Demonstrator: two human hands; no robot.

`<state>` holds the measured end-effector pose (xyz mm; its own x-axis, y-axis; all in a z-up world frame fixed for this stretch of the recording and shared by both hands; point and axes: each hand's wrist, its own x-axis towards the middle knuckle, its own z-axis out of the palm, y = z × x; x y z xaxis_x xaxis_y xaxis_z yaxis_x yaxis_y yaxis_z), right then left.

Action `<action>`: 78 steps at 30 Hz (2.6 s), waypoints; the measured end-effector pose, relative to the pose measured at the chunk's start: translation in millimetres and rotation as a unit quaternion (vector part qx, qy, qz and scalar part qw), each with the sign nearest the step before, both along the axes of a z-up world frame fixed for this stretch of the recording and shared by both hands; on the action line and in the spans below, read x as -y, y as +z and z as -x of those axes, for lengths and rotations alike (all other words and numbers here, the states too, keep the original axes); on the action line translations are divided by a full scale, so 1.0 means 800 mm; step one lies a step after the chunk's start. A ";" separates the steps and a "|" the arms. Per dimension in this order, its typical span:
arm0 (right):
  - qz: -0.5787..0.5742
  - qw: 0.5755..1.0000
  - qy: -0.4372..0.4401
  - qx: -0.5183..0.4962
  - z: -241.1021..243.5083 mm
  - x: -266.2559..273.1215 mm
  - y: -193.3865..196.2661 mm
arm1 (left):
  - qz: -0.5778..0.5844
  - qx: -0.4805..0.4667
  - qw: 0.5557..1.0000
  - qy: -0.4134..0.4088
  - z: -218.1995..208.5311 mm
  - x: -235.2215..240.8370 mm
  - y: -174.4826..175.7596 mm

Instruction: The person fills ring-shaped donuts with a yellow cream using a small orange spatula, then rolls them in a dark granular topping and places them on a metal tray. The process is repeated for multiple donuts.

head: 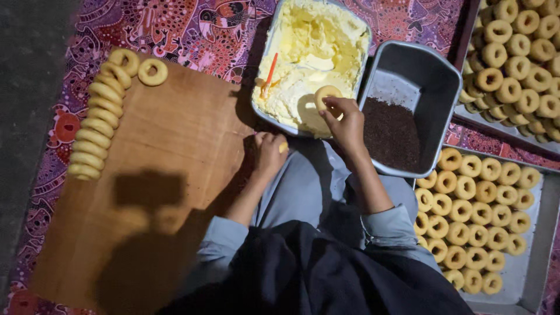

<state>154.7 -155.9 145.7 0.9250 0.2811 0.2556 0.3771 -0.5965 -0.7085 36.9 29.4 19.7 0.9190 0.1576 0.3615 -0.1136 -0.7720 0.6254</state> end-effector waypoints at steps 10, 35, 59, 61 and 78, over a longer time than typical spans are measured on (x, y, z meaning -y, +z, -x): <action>0.031 0.994 0.103 -0.024 0.011 -0.035 -0.033 | 0.637 -0.136 0.729 0.209 -0.003 -0.030 -0.054; -0.006 0.994 0.074 -0.075 0.002 -0.028 -0.028 | 0.895 0.007 0.444 0.027 -0.005 0.030 -0.045; -0.187 0.939 -0.259 -0.124 -0.041 0.348 -0.157 | 0.100 -0.102 0.962 -0.232 -0.191 0.307 -0.026; -0.533 0.717 -0.309 -0.325 -0.036 0.354 -0.159 | 0.020 -0.151 0.956 -0.251 -0.200 0.316 -0.031; -0.449 0.838 -0.225 -0.214 0.014 0.310 -0.010 | 0.794 -0.312 0.503 -0.137 -0.166 0.349 0.008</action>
<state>143.5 -403.7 137.4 0.9464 -0.2490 -0.2059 -0.1470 0.2355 -0.9607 169.7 -249.6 26.3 0.8411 -0.3713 -0.3933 0.5217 0.7485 0.4093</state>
